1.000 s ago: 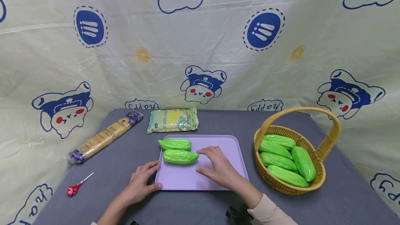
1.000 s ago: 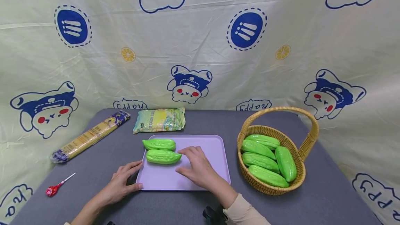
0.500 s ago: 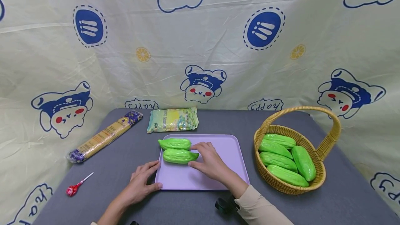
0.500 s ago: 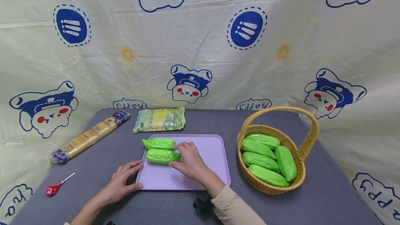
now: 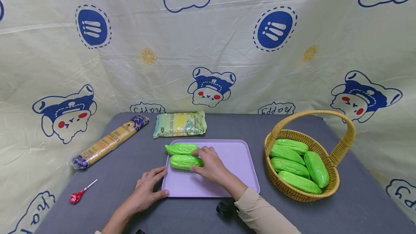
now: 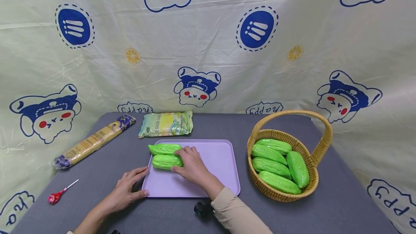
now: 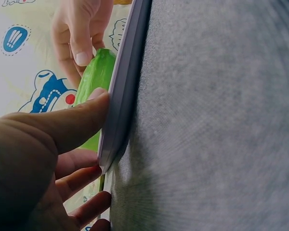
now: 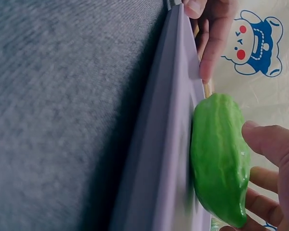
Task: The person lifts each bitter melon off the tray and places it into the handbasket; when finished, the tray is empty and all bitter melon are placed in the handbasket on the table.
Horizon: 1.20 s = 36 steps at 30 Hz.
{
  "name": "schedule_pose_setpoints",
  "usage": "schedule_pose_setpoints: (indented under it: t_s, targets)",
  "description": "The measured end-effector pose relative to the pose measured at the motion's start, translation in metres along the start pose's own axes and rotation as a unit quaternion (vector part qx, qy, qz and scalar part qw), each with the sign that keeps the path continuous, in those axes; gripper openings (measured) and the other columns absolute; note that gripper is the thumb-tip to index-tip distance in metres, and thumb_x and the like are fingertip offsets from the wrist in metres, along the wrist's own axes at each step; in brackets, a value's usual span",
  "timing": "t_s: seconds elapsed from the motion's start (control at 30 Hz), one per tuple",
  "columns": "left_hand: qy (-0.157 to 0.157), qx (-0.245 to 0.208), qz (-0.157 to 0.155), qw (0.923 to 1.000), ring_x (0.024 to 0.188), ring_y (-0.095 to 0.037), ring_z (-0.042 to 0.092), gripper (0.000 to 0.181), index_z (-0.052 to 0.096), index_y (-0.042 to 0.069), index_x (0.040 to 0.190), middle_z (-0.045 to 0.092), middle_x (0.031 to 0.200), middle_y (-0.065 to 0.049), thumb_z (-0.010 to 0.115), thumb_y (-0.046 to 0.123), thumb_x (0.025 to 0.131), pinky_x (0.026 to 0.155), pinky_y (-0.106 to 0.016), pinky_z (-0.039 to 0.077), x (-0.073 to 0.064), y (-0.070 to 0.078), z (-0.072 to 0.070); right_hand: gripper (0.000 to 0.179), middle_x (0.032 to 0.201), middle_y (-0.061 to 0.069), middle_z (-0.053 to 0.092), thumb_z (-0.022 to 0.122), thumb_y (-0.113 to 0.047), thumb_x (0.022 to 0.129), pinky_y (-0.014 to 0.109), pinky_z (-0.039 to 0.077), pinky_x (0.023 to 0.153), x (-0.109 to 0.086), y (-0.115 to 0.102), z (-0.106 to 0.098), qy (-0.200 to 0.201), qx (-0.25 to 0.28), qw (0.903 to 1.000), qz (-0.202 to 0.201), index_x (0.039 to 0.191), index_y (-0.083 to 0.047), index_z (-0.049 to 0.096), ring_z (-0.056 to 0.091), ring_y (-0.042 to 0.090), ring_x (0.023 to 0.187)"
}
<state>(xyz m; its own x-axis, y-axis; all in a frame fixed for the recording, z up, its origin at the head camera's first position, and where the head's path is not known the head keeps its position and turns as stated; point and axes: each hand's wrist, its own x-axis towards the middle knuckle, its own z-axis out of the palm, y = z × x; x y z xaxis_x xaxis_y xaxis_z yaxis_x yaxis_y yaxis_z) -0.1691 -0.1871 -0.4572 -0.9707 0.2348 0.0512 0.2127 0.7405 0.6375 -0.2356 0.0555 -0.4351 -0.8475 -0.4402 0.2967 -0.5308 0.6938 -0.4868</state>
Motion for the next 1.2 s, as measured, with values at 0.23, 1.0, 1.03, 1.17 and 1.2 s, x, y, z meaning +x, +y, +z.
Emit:
schedule_pose_setpoints:
  t_s: [0.23,1.0,1.03,1.17,1.2]
  targets:
    - [0.007,-0.001,0.009,0.9999,0.123,-0.029,0.041,0.068,0.05,0.006,0.136,0.047,0.142,-0.006,0.075,0.032,0.077,0.093,-0.047,0.028,-0.001,0.0,0.001,0.048,0.105,0.006,0.059,0.075,-0.033,0.078,0.031,0.039,0.08,0.001,0.0,0.005,-0.001,-0.009,1.0,0.004,0.117,-0.008,0.062,0.047,0.017,0.093]
    - [0.006,0.003,0.005,1.0,0.124,-0.028,0.04,0.067,0.051,0.008,0.136,0.047,0.143,-0.004,0.074,0.032,0.078,0.095,-0.049,0.028,0.0,0.0,0.001,0.045,0.103,0.005,0.058,0.072,-0.034,0.081,0.03,0.042,0.078,0.004,0.003,0.014,-0.002,0.006,0.9999,0.011,0.117,-0.009,0.062,0.051,0.015,0.091]
    - [0.008,0.003,0.007,0.9999,0.124,-0.028,0.04,0.067,0.051,0.008,0.136,0.047,0.143,-0.004,0.075,0.032,0.077,0.094,-0.049,0.028,0.0,0.0,0.001,0.044,0.103,0.005,0.058,0.071,-0.035,0.082,0.03,0.042,0.078,0.005,0.002,0.014,-0.002,0.008,0.9999,0.012,0.117,-0.009,0.062,0.051,0.015,0.091]
    - [0.01,0.005,0.008,0.9999,0.122,-0.027,0.041,0.068,0.051,0.008,0.135,0.047,0.142,-0.004,0.075,0.033,0.077,0.094,-0.048,0.028,-0.001,0.001,0.0,0.037,0.1,0.005,0.06,0.065,-0.034,0.087,0.032,0.044,0.078,0.006,0.001,0.015,0.007,0.018,0.9996,0.018,0.115,-0.009,0.063,0.054,0.016,0.09]
    - [0.011,0.004,0.009,0.9999,0.122,-0.027,0.041,0.068,0.051,0.008,0.135,0.047,0.142,-0.004,0.075,0.033,0.077,0.094,-0.048,0.028,-0.001,0.001,0.0,0.035,0.099,0.006,0.061,0.063,-0.034,0.088,0.033,0.044,0.079,0.007,0.001,0.016,0.01,0.021,0.9995,0.02,0.114,-0.009,0.064,0.055,0.017,0.09]
